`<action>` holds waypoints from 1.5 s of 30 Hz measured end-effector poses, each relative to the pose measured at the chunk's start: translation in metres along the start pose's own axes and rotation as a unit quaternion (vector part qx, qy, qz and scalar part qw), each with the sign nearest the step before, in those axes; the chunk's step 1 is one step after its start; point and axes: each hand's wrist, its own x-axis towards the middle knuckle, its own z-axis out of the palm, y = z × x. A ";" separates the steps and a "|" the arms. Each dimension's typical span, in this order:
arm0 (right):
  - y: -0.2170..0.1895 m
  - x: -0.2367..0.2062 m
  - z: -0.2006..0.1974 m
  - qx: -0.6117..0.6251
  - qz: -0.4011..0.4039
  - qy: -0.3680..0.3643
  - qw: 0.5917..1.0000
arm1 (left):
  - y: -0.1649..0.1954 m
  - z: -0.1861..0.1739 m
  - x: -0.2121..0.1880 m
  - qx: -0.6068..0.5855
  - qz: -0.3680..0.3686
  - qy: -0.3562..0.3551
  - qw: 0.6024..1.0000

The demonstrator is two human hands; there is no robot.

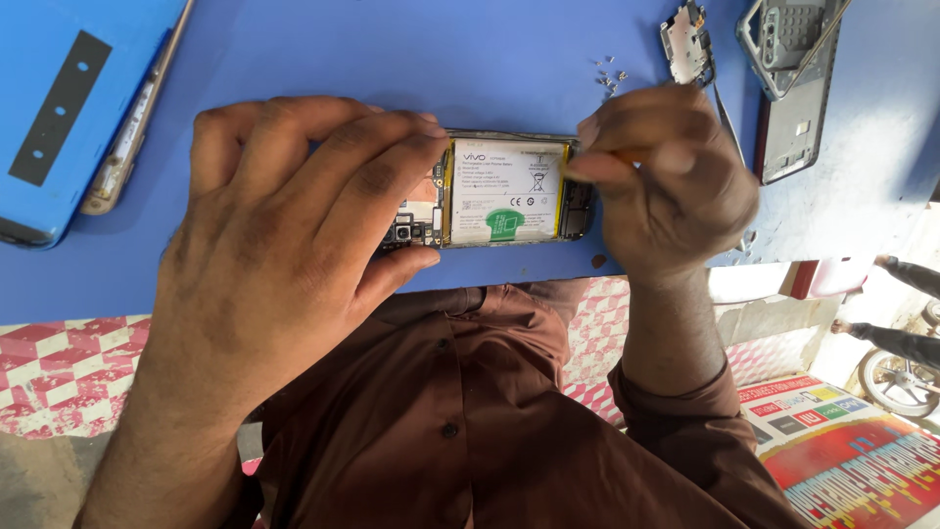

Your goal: The person uses a screwdriver and tweezers to remove screws and a small metal bracket from the internal frame of a disassembled smartphone. The device remains open on the workbench throughout the clip.

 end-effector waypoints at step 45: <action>0.000 0.008 0.009 0.130 0.002 -0.036 0.991 | -0.004 -0.008 -0.003 0.006 0.009 -0.021 1.000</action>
